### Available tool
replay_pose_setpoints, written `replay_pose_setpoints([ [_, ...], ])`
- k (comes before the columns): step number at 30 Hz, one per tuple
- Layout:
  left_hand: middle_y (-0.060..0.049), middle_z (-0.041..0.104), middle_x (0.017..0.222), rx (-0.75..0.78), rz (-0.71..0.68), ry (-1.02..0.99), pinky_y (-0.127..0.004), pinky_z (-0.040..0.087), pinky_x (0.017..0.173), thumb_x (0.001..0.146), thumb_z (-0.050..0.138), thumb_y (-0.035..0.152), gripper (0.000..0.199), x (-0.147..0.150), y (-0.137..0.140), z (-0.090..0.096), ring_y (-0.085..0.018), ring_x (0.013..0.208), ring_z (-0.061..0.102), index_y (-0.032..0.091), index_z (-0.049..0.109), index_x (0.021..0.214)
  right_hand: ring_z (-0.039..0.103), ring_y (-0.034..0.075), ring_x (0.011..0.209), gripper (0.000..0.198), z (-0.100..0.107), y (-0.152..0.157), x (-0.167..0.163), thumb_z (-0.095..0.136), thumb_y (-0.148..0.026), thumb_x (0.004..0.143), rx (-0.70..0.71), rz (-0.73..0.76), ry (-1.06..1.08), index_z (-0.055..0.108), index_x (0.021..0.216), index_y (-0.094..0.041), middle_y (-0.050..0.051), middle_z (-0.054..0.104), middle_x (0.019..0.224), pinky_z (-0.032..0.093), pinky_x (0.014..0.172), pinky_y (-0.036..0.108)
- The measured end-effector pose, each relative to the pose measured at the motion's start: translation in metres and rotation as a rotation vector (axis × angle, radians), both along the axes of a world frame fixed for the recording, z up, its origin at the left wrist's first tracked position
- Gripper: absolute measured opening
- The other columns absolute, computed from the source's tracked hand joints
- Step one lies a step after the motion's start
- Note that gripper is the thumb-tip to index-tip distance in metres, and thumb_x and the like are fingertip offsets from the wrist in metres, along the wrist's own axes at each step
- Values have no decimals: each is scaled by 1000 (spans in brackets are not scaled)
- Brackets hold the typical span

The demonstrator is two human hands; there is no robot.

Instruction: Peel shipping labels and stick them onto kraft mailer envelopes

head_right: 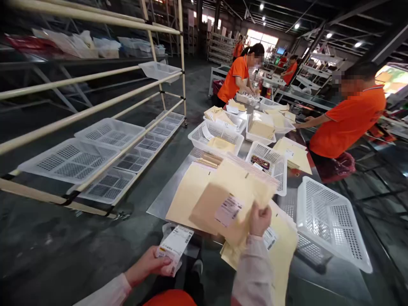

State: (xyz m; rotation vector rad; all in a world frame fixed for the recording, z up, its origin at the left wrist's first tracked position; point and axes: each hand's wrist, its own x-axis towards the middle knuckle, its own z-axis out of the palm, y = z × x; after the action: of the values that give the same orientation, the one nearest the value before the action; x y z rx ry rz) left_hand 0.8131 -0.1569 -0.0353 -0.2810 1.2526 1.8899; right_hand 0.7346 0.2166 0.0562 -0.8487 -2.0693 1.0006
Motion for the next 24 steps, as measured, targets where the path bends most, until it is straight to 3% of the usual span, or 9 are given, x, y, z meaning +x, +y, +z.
replay_pose_setpoints([
  [3, -8, 76, 84, 34, 37, 31, -33, 58, 64, 53, 90, 49, 54, -1, 2, 22, -25, 75, 70, 16, 72, 92, 64, 30, 84, 52, 17, 71, 57, 57, -59, 65, -34, -248, -265, 62, 95, -16, 15, 68, 91, 51, 74, 42],
  [6, -10, 75, 90, 84, 18, 41, -37, 59, 69, 57, 88, 48, 57, 0, 10, 47, -26, 81, 70, 15, 68, 99, 61, 42, 97, 57, 26, 84, 82, 69, -56, 54, -14, -337, -455, 63, 94, -15, 23, 67, 97, 48, 82, 56],
  [8, -11, 75, 92, 106, -8, 81, -37, 58, 72, 59, 87, 48, 57, 1, 19, 63, -26, 82, 70, 15, 67, 101, 60, 43, 100, 65, 27, 49, 81, 76, -59, 45, -61, -88, -529, 64, 91, -14, 23, 67, 96, 47, 85, 59],
  [9, -10, 75, 94, 120, -20, 113, -37, 58, 74, 61, 87, 48, 56, 2, 24, 69, -25, 84, 70, 16, 67, 102, 62, 42, 98, 67, 27, 20, 77, 78, -61, 43, -152, 154, -563, 64, 90, -14, 22, 69, 94, 48, 85, 57],
  [12, -9, 75, 95, 151, -89, 218, -35, 56, 78, 63, 86, 45, 54, 0, 38, 82, -24, 85, 68, 15, 68, 104, 66, 34, 99, 73, 24, -79, 72, 83, -57, 47, -670, 917, -491, 66, 105, -17, 15, 71, 105, 52, 89, 50],
  [13, -9, 74, 96, 151, -117, 244, -36, 55, 80, 62, 87, 44, 54, -2, 40, 84, -24, 87, 68, 15, 68, 104, 66, 32, 100, 69, 22, -109, 73, 82, -59, 53, -771, 1000, -399, 67, 107, -18, 14, 72, 107, 52, 90, 48],
  [17, -13, 71, 112, 75, 136, 315, -37, 50, 90, 55, 89, 44, 66, -17, 40, 85, -29, 102, 65, 14, 68, 110, 69, 31, 98, 48, 15, -173, 81, 71, -60, 73, -823, 1005, -306, 72, 96, -19, 12, 75, 102, 52, 91, 49],
  [19, -13, 74, 104, 9, 298, 293, -36, 51, 86, 57, 86, 50, 61, -24, 37, 81, -28, 95, 67, 12, 70, 101, 69, 33, 96, 49, 13, -177, 76, 75, -59, 68, -771, 1051, -334, 73, 95, -18, 13, 75, 100, 53, 91, 50],
  [24, -6, 71, 71, -81, 371, 201, -30, 48, 65, 54, 84, 57, 53, -25, 45, 61, -18, 65, 61, 11, 70, 75, 71, 29, 81, 53, 15, -165, 39, 78, -63, 59, -636, 996, -389, 73, 86, -17, 11, 76, 84, 56, 78, 43],
])
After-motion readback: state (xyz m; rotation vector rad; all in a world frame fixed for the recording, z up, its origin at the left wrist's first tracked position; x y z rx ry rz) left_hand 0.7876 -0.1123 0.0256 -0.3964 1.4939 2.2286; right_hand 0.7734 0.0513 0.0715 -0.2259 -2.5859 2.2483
